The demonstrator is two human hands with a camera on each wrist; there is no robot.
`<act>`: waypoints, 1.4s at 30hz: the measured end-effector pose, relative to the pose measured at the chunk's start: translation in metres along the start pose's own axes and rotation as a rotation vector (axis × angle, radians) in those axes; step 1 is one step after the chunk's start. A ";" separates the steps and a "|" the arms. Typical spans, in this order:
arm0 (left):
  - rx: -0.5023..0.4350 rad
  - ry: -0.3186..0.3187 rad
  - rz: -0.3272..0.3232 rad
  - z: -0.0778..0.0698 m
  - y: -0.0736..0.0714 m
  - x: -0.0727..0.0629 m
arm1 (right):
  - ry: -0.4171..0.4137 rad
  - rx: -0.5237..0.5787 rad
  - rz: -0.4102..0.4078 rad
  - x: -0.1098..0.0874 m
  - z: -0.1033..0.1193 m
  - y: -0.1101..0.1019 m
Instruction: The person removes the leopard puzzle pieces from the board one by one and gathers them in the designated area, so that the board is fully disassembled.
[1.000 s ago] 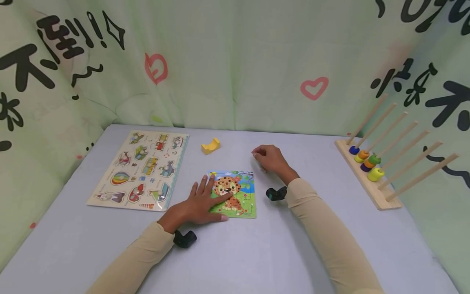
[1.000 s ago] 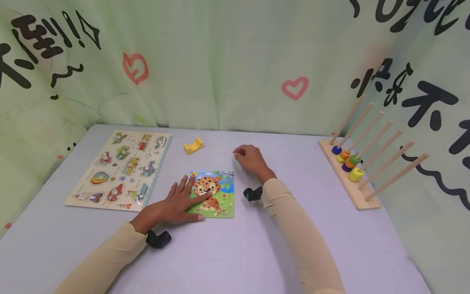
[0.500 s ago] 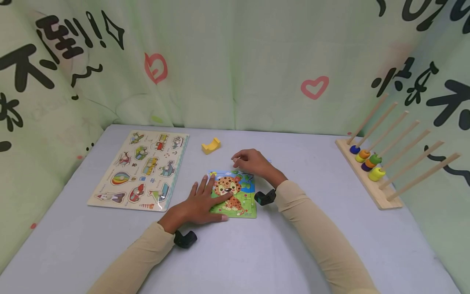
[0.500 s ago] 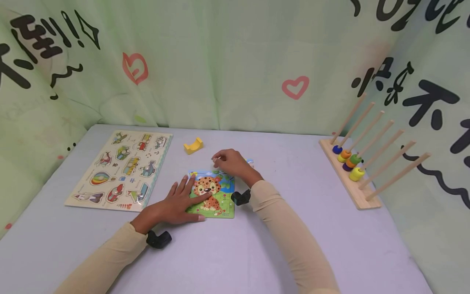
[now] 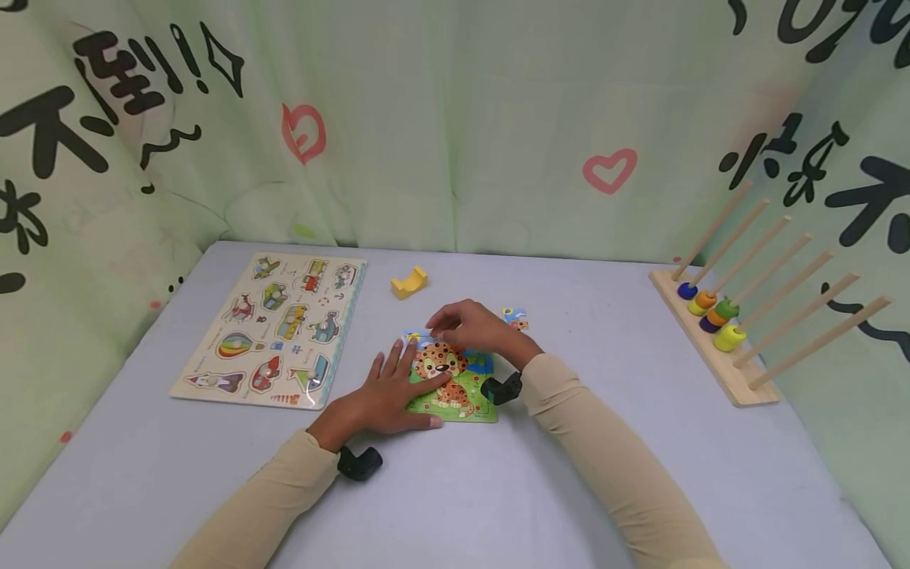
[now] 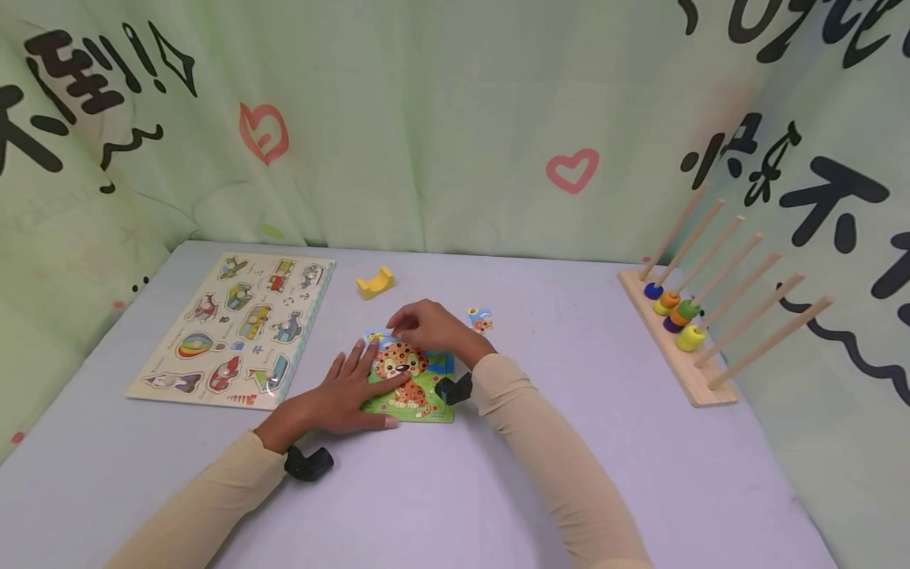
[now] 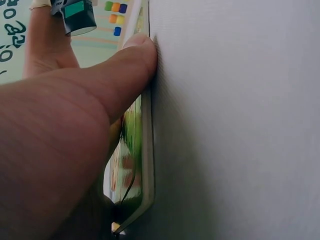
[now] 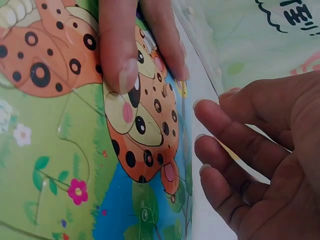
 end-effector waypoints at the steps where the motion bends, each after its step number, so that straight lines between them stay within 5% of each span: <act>1: 0.001 -0.001 0.001 0.000 0.000 0.000 | 0.001 -0.008 0.005 0.000 0.000 0.001; 22: -0.007 -0.001 -0.001 0.001 0.001 0.001 | 0.010 -0.178 -0.021 0.006 0.008 0.013; 42: -0.028 -0.005 -0.006 0.000 0.000 0.000 | 0.010 -0.146 -0.062 0.008 0.010 0.012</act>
Point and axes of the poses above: each hand's wrist, its own x-axis towards the middle knuckle, its own y-axis out of the palm, z = x × y, the point moved 8 cm from there along x, towards the middle knuckle, and after that the axes turned 13 degrees about x, right-handed, at the moved point
